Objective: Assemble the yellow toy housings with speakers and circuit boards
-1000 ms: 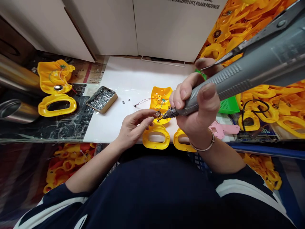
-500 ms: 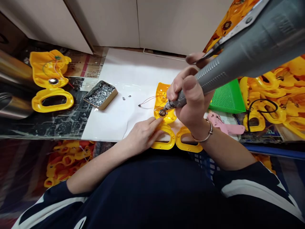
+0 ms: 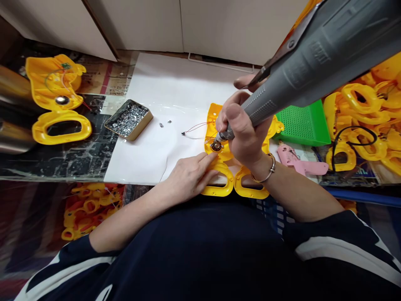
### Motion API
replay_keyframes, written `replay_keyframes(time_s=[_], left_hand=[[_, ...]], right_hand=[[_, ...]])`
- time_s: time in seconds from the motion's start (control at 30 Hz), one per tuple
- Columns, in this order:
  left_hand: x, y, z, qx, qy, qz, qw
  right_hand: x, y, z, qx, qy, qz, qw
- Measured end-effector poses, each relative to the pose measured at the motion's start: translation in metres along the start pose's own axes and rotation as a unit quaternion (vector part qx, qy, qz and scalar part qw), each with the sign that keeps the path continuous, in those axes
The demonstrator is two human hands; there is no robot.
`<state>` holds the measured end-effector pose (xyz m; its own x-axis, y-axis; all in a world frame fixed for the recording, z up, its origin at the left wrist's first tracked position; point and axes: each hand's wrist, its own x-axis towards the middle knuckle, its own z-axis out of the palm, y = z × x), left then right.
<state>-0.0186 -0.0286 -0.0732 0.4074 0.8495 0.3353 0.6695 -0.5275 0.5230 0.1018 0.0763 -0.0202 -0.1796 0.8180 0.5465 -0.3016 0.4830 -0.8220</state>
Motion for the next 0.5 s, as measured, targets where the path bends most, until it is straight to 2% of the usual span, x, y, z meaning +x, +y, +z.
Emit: replay_keyframes(time_s=[0.13, 0.3, 0.5], left_hand=[[0.0, -0.001, 0.001, 0.004, 0.007, 0.004, 1.0], [-0.001, -0.003, 0.004, -0.018, 0.022, 0.001, 1.0], [0.0, -0.003, 0.004, -0.031, 0.013, -0.006, 0.999]], right_hand=[[-0.001, 0.001, -0.003, -0.009, 0.001, -0.005, 1.0], [-0.005, 0.003, -0.003, -0.069, 0.003, 0.044, 0.997], [-0.007, 0.013, -0.001, -0.05, -0.017, 0.048, 0.997]])
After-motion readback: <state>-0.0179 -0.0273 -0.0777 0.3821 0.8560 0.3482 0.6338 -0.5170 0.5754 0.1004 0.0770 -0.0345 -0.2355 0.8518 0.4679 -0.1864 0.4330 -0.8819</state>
